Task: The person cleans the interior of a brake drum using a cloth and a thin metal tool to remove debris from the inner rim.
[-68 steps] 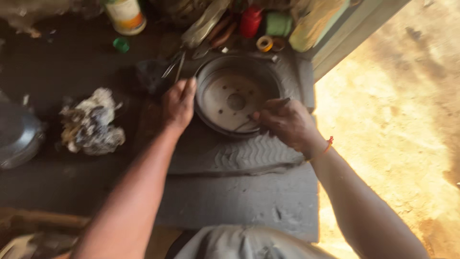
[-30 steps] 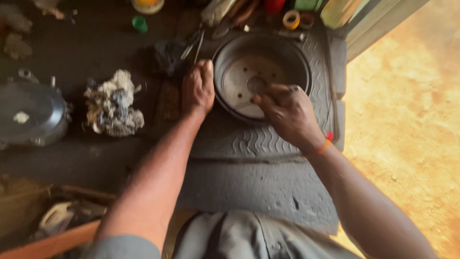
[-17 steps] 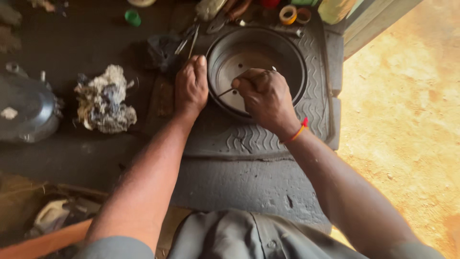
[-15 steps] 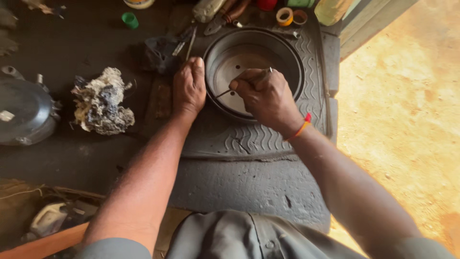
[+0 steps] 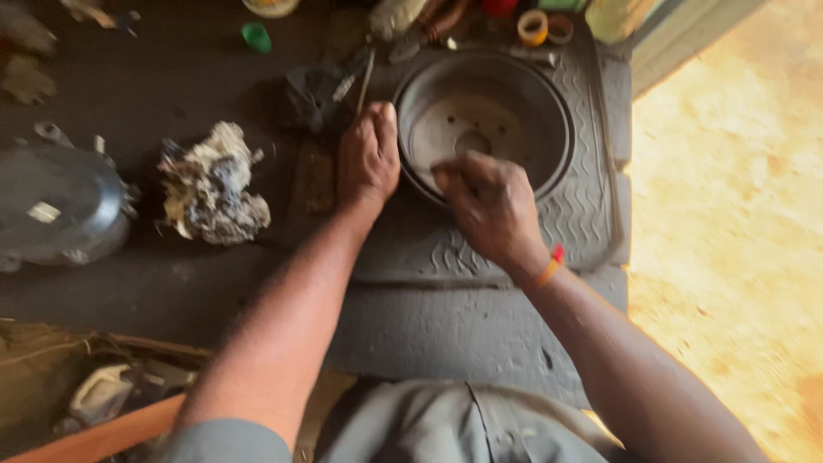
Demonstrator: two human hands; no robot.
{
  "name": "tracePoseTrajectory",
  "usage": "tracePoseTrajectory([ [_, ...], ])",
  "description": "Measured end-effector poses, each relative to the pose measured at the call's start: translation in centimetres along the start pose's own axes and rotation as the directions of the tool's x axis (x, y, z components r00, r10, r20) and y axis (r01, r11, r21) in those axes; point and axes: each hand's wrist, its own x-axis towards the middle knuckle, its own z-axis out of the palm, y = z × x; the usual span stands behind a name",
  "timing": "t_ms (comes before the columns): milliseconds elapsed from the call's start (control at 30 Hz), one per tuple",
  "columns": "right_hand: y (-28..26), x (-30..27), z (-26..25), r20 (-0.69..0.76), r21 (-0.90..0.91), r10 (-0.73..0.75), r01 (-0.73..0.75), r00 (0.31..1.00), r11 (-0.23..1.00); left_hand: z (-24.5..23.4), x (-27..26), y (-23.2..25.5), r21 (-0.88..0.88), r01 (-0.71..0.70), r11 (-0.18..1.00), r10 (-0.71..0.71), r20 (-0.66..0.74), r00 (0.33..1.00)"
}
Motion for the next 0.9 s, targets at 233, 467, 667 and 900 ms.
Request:
tracePoseTrajectory([
  [233,-1.4,-0.8,-1.3,0.041,-0.229,-0.046,0.054,0.998,0.972,-0.6,-0.2,1.1,-0.056,0.025,0.998,-0.025,-0.007,1.000],
  [467,-1.3,0.5,1.9,-0.091,-0.090,0.178,-0.186,0.980,0.978,-0.4,-0.3,1.1,-0.093,0.037,0.995,-0.037,0.002,0.999],
  [667,-1.4,-0.3,-0.1,-0.049,-0.243,-0.044,0.031,0.998,0.970,-0.2,0.9,-1.6,-0.236,0.170,0.957,-0.150,0.100,0.984],
  [900,-2.3,-2.0,-0.7,-0.046,0.146,0.536,-0.525,0.843,0.839,0.4,5.5,-2.9,-0.393,0.059,0.918,-0.026,0.087,0.996],
])
